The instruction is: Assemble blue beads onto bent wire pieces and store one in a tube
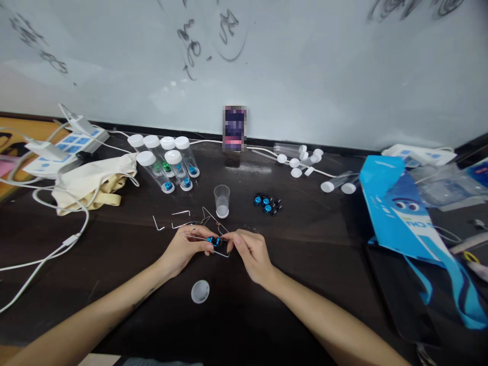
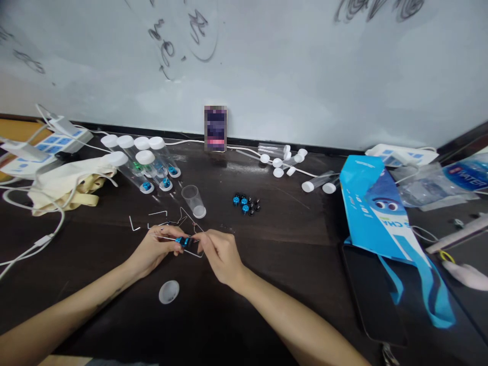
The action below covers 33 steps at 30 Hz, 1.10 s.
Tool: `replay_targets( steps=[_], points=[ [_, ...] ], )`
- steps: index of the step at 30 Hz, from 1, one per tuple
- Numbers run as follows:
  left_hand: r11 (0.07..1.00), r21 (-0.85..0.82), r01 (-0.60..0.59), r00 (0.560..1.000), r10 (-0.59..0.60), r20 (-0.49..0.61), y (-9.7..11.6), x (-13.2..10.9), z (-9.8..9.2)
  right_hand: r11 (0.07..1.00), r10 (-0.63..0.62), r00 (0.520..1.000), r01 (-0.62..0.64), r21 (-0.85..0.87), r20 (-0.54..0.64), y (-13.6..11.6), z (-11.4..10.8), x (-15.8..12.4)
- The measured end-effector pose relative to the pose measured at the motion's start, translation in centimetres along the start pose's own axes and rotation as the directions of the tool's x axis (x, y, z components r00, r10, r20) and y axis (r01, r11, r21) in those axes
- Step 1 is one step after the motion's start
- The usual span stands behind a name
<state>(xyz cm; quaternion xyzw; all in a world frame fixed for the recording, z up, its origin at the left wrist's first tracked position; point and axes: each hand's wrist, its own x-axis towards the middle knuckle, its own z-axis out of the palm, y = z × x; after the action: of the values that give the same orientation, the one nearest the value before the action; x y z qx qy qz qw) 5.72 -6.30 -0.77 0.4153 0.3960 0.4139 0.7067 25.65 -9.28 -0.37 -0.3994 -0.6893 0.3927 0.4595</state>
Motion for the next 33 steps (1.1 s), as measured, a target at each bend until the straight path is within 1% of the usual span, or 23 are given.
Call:
replay_targets(
  steps=[6, 26, 30, 33],
  points=[
    [1.000, 0.005, 0.008, 1.000, -0.008, -0.009, -0.01, -0.02, -0.06, 1.000, 0.010, 1.000, -0.010, -0.002, -0.012, -0.04, -0.01, 0.07],
    [1.000, 0.003, 0.004, 1.000, -0.004, -0.023, 0.14, -0.04, 0.11, 1.000, 0.006, 1.000, -0.006, -0.008, 0.004, -0.09, -0.05, 0.04],
    [1.000, -0.006, 0.006, 1.000, -0.006, -0.027, 0.14, -0.06, 0.10, 1.000, 0.015, 1.000, -0.015, -0.023, -0.021, -0.12, -0.03, 0.08],
    [1.000, -0.006, 0.008, 1.000, -0.008, -0.025, 0.13, -0.05, 0.09, 1.000, 0.014, 1.000, -0.015, -0.025, -0.016, -0.12, 0.02, 0.04]
  ],
)
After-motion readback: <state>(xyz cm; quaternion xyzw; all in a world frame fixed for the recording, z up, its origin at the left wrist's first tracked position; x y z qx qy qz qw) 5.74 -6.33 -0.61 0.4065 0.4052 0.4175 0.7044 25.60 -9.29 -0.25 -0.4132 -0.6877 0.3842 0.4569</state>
